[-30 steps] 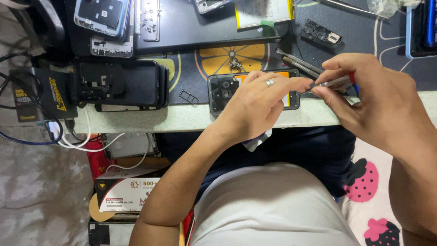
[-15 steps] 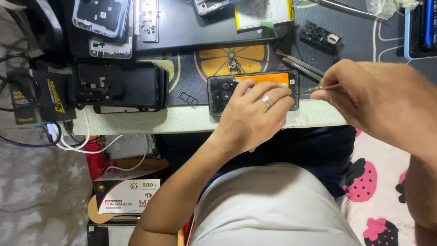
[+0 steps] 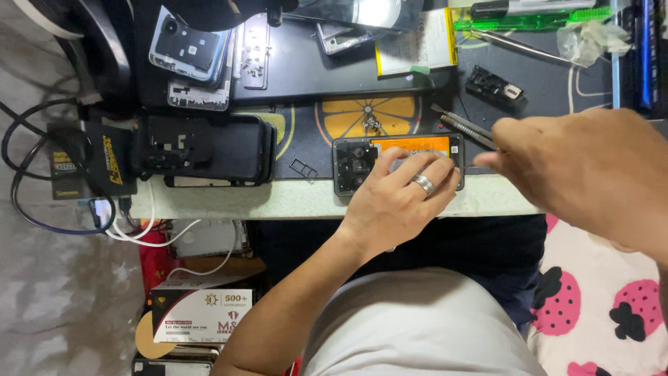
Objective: The person uses a screwdriver to remove screws from a smartphone's internal frame, then places the back cover onto the device and presses it into place. They continue to remove additional screws from the phone's interior while holding the device steady.
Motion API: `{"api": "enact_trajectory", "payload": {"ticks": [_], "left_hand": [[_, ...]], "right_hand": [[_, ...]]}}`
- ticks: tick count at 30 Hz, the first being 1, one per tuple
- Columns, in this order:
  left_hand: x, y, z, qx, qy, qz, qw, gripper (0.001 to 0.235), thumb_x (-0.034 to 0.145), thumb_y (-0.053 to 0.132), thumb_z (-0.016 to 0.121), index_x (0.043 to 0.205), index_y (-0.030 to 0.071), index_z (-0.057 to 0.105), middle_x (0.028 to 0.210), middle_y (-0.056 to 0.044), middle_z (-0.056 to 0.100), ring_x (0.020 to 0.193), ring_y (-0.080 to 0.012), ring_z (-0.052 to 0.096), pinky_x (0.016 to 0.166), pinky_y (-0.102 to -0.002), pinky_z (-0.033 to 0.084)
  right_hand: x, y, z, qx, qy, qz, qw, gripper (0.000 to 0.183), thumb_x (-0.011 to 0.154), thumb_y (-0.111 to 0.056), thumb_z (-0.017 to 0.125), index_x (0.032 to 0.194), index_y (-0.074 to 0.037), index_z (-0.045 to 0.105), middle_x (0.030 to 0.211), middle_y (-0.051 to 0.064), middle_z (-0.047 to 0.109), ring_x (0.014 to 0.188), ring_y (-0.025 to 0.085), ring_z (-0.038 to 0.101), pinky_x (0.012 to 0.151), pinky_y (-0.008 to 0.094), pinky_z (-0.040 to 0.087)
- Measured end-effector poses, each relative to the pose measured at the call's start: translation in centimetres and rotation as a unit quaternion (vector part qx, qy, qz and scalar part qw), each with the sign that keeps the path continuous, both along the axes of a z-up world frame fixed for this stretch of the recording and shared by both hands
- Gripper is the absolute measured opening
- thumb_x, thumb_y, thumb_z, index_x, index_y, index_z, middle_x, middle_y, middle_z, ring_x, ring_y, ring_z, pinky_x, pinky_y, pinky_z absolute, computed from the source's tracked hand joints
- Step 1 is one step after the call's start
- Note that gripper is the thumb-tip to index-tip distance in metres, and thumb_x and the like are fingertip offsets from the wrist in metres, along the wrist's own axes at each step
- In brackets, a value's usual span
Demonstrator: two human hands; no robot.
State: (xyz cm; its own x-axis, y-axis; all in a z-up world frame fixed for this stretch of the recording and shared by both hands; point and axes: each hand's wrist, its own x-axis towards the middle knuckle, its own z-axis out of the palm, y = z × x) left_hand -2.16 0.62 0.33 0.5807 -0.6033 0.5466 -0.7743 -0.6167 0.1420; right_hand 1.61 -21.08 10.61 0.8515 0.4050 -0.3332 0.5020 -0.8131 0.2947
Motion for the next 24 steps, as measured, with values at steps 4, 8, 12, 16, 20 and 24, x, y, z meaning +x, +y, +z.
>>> {"api": "enact_trajectory", "payload": {"ticks": [4, 8, 12, 16, 20, 24], "left_hand": [[0.0, -0.1, 0.2, 0.008, -0.003, 0.005, 1.000, 0.030, 0.097, 0.019, 0.062, 0.125, 0.009, 0.067, 0.123, -0.004, 0.062, 0.117, -0.0203, 0.059, 0.101, -0.039, 0.045], [0.0, -0.1, 0.4, 0.009, -0.002, 0.002, 1.000, 0.031, 0.096, 0.020, 0.062, 0.125, 0.009, 0.067, 0.123, -0.004, 0.062, 0.118, -0.0201, 0.059, 0.100, -0.039, 0.044], [0.0, -0.2, 0.5, 0.004, -0.006, 0.001, 1.000, 0.031, 0.096, 0.020, 0.061, 0.123, 0.009, 0.068, 0.120, -0.004, 0.062, 0.117, -0.0207, 0.059, 0.099, -0.040, 0.045], [-0.1, -0.1, 0.6, -0.006, -0.008, -0.004, 1.000, 0.029, 0.095, 0.019, 0.062, 0.121, 0.009, 0.070, 0.120, -0.004, 0.063, 0.117, -0.0202, 0.059, 0.101, -0.039, 0.045], [0.0, -0.1, 0.9, -0.009, -0.015, 0.002, 1.000, 0.027, 0.094, 0.019, 0.062, 0.119, 0.009, 0.070, 0.118, -0.003, 0.063, 0.116, -0.0198, 0.060, 0.100, -0.039, 0.045], [-0.2, -0.1, 1.5, -0.002, -0.030, 0.012, 0.999, 0.025, 0.093, 0.019, 0.064, 0.115, 0.010, 0.070, 0.115, -0.003, 0.063, 0.111, -0.0205, 0.060, 0.099, -0.039, 0.046]], "right_hand": [[-0.3, -0.5, -0.2, 0.048, -0.009, -0.020, 0.999, 0.042, 0.098, -0.055, 0.049, 0.082, -0.016, 0.057, 0.064, 0.000, 0.062, 0.057, 0.024, 0.066, 0.050, 0.038, 0.049], [-0.5, -0.4, -0.2, 0.077, -0.021, -0.024, 0.996, 0.043, 0.098, -0.053, 0.052, 0.081, -0.013, 0.057, 0.062, 0.003, 0.062, 0.055, 0.028, 0.064, 0.049, 0.040, 0.049], [-0.7, 0.2, 0.6, 0.256, -0.031, 0.020, 0.966, 0.029, 0.092, -0.039, 0.061, 0.095, -0.010, 0.061, 0.074, 0.007, 0.065, 0.060, 0.034, 0.065, 0.046, 0.044, 0.048], [-0.7, 1.4, 1.1, 0.035, 0.001, -0.056, 0.998, 0.042, 0.096, -0.053, 0.055, 0.085, -0.013, 0.054, 0.070, 0.005, 0.066, 0.066, 0.031, 0.068, 0.056, 0.042, 0.053], [-0.7, 1.8, 1.6, 0.203, -0.019, -0.032, 0.979, 0.037, 0.091, -0.043, 0.062, 0.083, -0.008, 0.054, 0.067, 0.011, 0.064, 0.063, 0.039, 0.065, 0.052, 0.050, 0.049], [-1.4, 2.1, 1.3, 0.039, 0.007, -0.104, 0.994, 0.040, 0.098, -0.052, 0.054, 0.091, -0.013, 0.054, 0.080, 0.007, 0.066, 0.076, 0.033, 0.069, 0.065, 0.045, 0.053]]}}
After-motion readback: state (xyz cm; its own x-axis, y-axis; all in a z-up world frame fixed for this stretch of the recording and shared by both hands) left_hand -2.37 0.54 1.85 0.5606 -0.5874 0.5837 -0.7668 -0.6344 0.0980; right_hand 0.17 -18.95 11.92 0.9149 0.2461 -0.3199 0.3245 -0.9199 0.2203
